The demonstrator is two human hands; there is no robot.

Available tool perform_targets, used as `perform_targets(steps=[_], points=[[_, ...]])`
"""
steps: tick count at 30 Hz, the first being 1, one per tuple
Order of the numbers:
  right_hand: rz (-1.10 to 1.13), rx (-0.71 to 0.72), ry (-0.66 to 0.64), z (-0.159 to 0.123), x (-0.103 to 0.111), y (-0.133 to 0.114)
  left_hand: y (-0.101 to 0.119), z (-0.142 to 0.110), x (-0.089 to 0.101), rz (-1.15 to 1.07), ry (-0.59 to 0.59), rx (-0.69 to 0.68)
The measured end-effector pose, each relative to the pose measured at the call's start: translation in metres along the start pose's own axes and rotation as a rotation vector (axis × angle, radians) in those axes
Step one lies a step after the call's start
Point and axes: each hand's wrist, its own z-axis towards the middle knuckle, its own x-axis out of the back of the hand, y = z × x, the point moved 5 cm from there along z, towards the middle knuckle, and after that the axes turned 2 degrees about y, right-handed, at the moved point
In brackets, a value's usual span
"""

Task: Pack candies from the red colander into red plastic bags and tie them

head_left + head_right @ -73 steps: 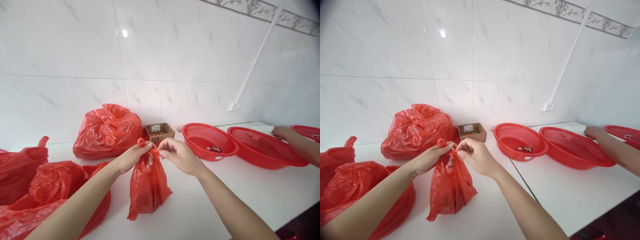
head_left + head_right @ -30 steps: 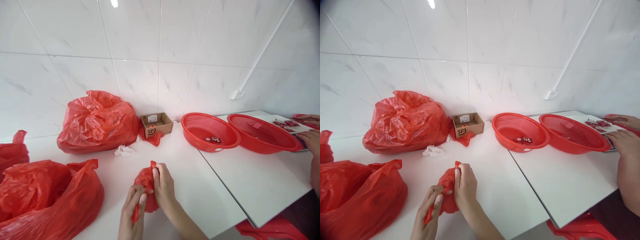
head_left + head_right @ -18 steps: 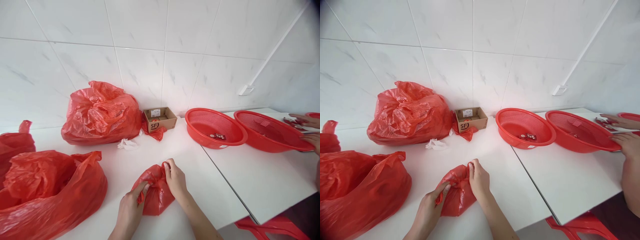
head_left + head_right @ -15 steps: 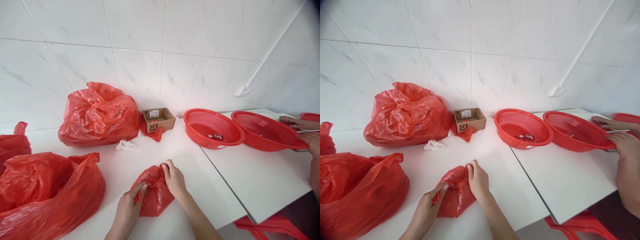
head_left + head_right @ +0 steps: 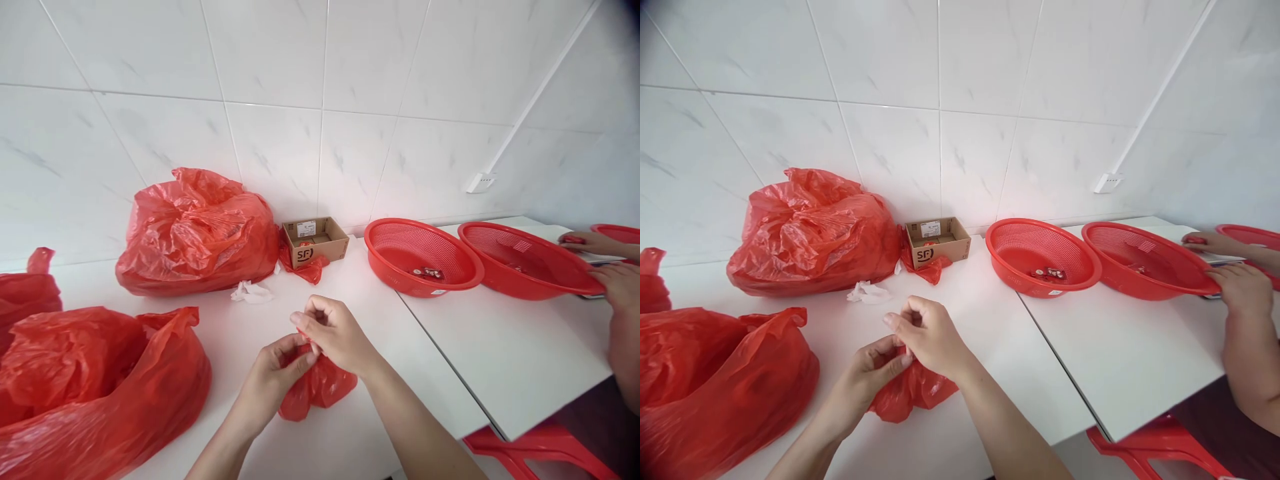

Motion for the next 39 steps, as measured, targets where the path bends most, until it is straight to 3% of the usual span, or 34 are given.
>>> perform_targets(steps=[2, 7, 10, 12, 14, 17, 20, 22, 24, 27, 31, 34, 37, 39], points=[[-0.028, -0.021, -0.046, 0.003, -0.006, -0.001, -0.002, 0.0, 0.0, 0.048, 0.029, -0.029], [0.06, -0.042, -0.163, 0.003, -0.02, -0.006, -0.005, -0.003, 0.013, 0.197, 0.235, -0.055], [0.09, -0.039, -0.199, 0.006, -0.027, -0.013, -0.006, -0.003, 0.011, 0.249, 0.265, -0.035], [0.102, -0.02, -0.198, 0.011, -0.028, -0.017, -0.006, -0.002, 0.006, 0.257, 0.249, -0.027], [0.062, 0.062, -0.113, 0.016, -0.018, -0.02, -0.006, -0.001, 0.002, 0.24, 0.221, -0.036], [-0.21, 0.198, 0.038, 0.018, 0.003, -0.017, -0.004, 0.0, 0.005, 0.161, 0.208, -0.05], [-0.444, 0.114, -0.053, 0.015, 0.012, 0.001, -0.003, 0.001, 0.012, 0.093, 0.228, -0.015], [-0.444, 0.085, -0.02, 0.011, 0.018, 0.007, -0.003, 0.0, 0.015, 0.09, 0.248, 0.01], [-0.382, 0.127, 0.131, 0.004, 0.023, 0.001, -0.002, 0.001, 0.016, 0.094, 0.244, 0.022], [-0.302, 0.164, 0.266, -0.015, 0.022, -0.008, 0.0, 0.003, 0.014, 0.07, 0.144, 0.018], [-0.268, 0.075, 0.252, -0.044, 0.017, 0.002, 0.004, 0.0, 0.024, 0.093, 0.042, -0.048], [-0.39, -0.044, 0.174, -0.054, 0.02, 0.021, 0.008, -0.004, 0.029, 0.179, -0.009, -0.128], [-0.539, 0.072, 0.157, -0.05, 0.025, 0.023, 0.013, -0.005, 0.027, 0.298, -0.015, -0.218], [-0.489, 0.182, 0.118, -0.044, 0.024, 0.02, 0.014, -0.004, 0.024, 0.281, -0.026, -0.251]])
